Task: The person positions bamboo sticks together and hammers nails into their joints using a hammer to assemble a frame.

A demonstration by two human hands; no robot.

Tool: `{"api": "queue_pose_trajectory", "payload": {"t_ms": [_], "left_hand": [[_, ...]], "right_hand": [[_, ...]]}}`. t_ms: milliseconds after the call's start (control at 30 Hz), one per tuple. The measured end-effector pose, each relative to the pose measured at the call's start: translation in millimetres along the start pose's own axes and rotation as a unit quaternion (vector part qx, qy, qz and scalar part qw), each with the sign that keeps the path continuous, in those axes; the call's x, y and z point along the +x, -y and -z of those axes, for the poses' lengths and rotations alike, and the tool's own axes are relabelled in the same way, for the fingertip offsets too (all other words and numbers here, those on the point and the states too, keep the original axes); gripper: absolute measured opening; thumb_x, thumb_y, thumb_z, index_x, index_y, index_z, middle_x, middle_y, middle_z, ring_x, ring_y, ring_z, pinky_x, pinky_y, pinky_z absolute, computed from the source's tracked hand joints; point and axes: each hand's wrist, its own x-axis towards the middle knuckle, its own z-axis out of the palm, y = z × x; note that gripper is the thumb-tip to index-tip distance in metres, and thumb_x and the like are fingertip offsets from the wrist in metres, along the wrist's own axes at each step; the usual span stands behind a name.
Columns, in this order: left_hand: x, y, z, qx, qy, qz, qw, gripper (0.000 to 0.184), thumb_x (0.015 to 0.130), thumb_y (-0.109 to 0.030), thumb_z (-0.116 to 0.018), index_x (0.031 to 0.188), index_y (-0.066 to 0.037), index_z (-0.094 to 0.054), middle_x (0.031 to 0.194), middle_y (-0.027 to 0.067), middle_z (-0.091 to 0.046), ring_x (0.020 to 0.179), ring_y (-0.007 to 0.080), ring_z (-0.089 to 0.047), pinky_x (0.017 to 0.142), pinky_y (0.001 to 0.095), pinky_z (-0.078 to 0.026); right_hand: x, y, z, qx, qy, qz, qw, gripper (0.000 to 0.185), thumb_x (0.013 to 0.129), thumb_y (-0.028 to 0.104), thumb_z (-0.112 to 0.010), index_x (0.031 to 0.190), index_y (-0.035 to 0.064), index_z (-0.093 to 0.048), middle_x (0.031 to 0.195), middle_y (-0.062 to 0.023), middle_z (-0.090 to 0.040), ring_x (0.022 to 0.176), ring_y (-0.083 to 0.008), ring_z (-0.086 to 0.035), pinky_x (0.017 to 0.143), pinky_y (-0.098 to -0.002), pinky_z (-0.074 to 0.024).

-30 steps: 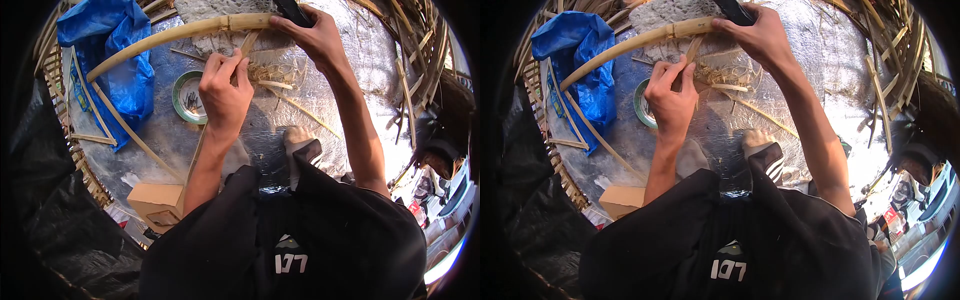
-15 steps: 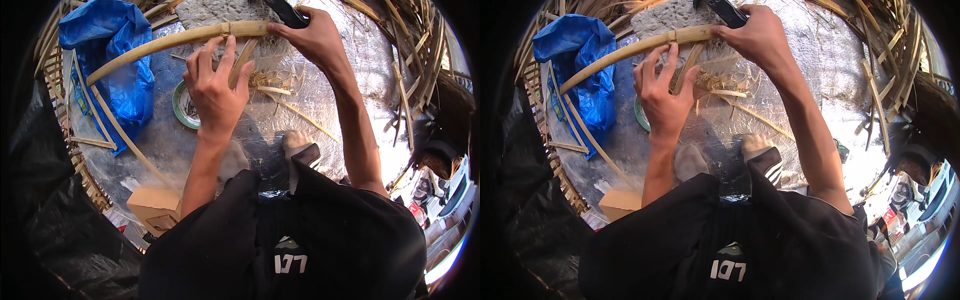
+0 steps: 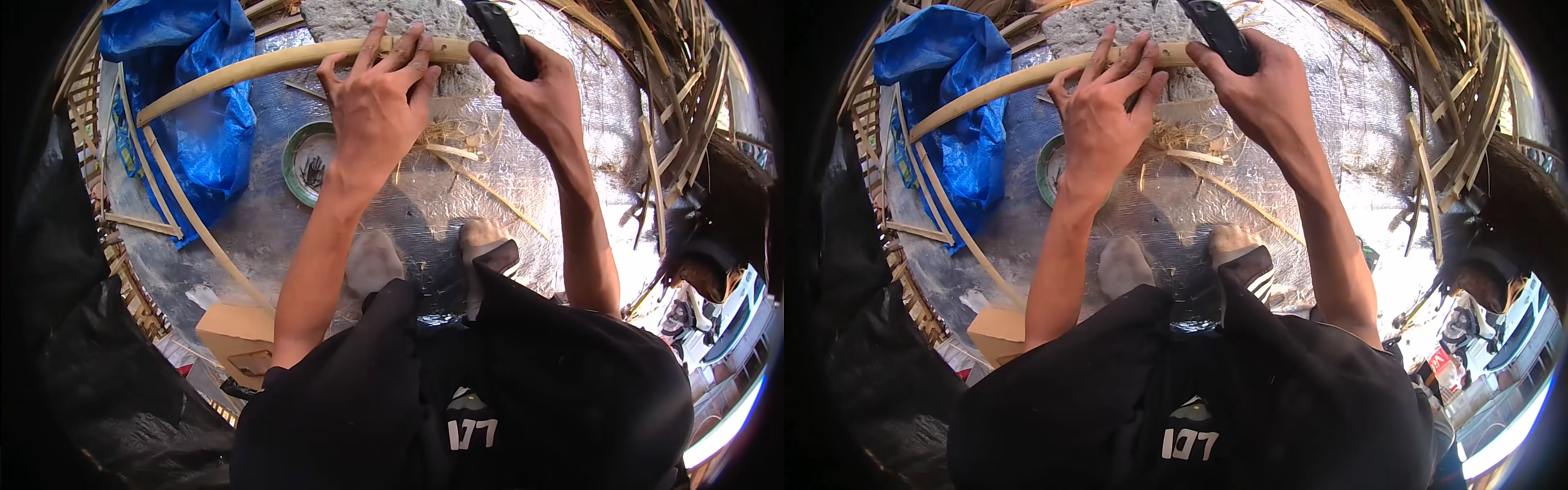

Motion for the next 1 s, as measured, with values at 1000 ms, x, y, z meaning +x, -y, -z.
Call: {"api": "queue_pose_trajectory", "payload": {"t_ms": [1000], "left_hand": [[-1,6,8,-0.058,0.045,0.027,0.997,0.061,0.085,-0.059,-0.072,0.132,-0.019,-0.072,0.149,-0.0069,-0.059,0.148,0.0153,-0.043,0.128,0.051,-0.018]], "right_hand": [[-81,12,-4,0.246,0.125,-0.009,0.961,0.061,0.109,0.058,-0.039,0.074,0.0083,-0.046,0.054,0.0029,-0.038,0.041,-0.0078,-0.034,0.04,-0.0257,-0.0247]]}}
